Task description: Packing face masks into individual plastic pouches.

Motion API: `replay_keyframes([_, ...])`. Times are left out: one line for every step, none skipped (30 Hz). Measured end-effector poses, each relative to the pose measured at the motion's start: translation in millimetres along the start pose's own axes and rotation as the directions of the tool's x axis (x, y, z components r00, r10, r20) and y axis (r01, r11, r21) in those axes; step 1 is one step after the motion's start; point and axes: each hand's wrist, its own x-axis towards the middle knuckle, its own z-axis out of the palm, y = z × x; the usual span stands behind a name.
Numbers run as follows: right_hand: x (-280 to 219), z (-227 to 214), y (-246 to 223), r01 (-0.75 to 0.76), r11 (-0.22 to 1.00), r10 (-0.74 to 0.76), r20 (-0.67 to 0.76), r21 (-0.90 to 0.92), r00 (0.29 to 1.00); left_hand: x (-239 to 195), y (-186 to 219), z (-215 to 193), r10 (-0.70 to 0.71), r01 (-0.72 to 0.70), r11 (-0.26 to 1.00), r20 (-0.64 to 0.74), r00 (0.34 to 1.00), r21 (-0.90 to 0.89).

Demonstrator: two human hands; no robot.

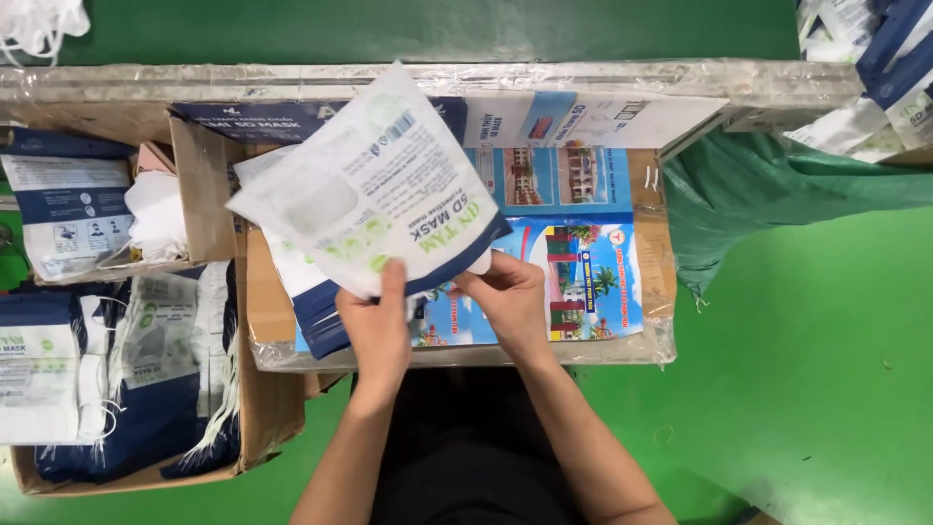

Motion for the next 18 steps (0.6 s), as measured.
replay_keyframes([-0.8, -1.3, 8.3, -0.068, 0.986, 0.073, -0.025, 0.154, 0.997, -4.5, -5.3, 1.9, 0.014, -0.013, 0.998, 0.015, 1.000, -0.064])
replay_keyframes([-1.8, -2.8, 16.7, -0.129, 0.943, 0.148, -0.038, 0.305, 0.988, -9.1, -10.9, 3.8, 0.029, -0.025, 0.992, 0.028, 0.999, -0.127])
replay_keyframes([-4.3, -2.9, 23.7, -0.129, 0.944, 0.147, -0.036, 0.303, 0.989, -8.4, -12.4, 4.4, 0.031, -0.027, 0.991, 0.027, 0.999, -0.130])
replay_keyframes([-6.9, -3.0, 30.7, -0.105, 0.963, 0.117, -0.036, 0.247, 0.992, -7.7, -13.9, 5.0, 0.010, -0.009, 0.999, 0.026, 1.000, -0.041])
replay_keyframes([-9.5, -5.5, 36.8, -0.080, 0.979, 0.087, -0.034, 0.185, 0.996, -7.7, -16.2, 7.6, -0.012, 0.011, 0.999, 0.024, 1.000, 0.042])
replay_keyframes([-10.4, 6.7, 17.6, -0.079, 0.981, 0.086, -0.033, 0.177, 0.996, -7.9, 8.5, 1.7, -0.013, 0.012, 0.999, 0.023, 1.000, 0.033])
replay_keyframes([-5.9, 12.0, -5.2, -0.048, 0.997, 0.048, -0.001, 0.063, 0.999, -2.7, 31.1, 4.5, -0.043, 0.059, 0.986, -0.109, 0.993, 0.156])
replay_keyframes([-2.0, 16.9, -30.2, -0.016, 0.998, 0.017, 0.033, -0.053, 0.999, 1.7, 55.4, 8.3, -0.057, 0.123, 0.955, -0.241, 0.969, 0.269])
replay_keyframes([-1.6, 8.3, -23.1, 0.028, 0.996, -0.027, 0.005, -0.086, 1.000, -4.2, 42.4, 9.5, -0.049, 0.095, 0.967, -0.194, 0.980, 0.237])
replay_keyframes([-0.5, -1.3, -17.1, 0.016, 0.996, -0.021, -0.056, -0.090, 0.998, -9.5, 29.4, 11.6, -0.028, 0.038, 0.996, -0.121, 0.992, 0.084])
replay_keyframes([5.4, -5.6, -7.2, 0.016, 0.996, -0.024, -0.108, -0.082, 0.994, -9.0, 15.6, 8.6, 0.015, -0.019, 0.997, -0.054, 0.998, -0.070])
replay_keyframes([15.3, -10.9, -18.8, 0.069, 0.992, -0.082, -0.127, -0.107, 0.989, -3.5, -1.4, 8.4, 0.046, -0.047, 0.993, -0.012, 0.999, -0.106])
replay_keyframes([18.5, -10.5, -26.6, 0.039, 0.991, -0.018, -0.154, 0.132, 0.988, -3.4, -17.1, 0.7, 0.040, -0.040, 0.999, -0.012, 0.999, 0.004])
replay_keyframes([22.3, -10.0, -33.0, 0.014, 0.931, 0.047, -0.160, 0.364, 0.986, -1.1, -34.4, -7.0, 0.037, -0.035, 0.993, -0.014, 0.999, 0.114])
replay_keyframes([23.2, -18.5, -44.5, 0.037, 0.931, 0.027, -0.169, 0.363, 0.985, 0.7, -0.2, 2.3, 0.050, -0.050, 0.993, 0.004, 0.999, 0.109])
replay_keyframes([23.7, -26.2, -54.8, 0.087, 0.991, -0.065, -0.198, 0.105, 0.978, 1.9, 33.3, 10.3, 0.213, -0.193, 0.943, -0.045, 0.976, 0.271])
replay_keyframes([22.9, -34.8, -65.1, 0.119, 0.979, -0.152, -0.203, -0.163, 0.967, -0.5, 66.0, 18.0, 0.373, -0.307, 0.849, -0.078, 0.925, 0.430])
replay_keyframes([20.1, -27.9, -82.0, 0.132, 0.977, -0.166, -0.206, -0.168, 0.964, 2.3, 79.3, 20.7, 0.381, -0.318, 0.850, -0.072, 0.922, 0.421])
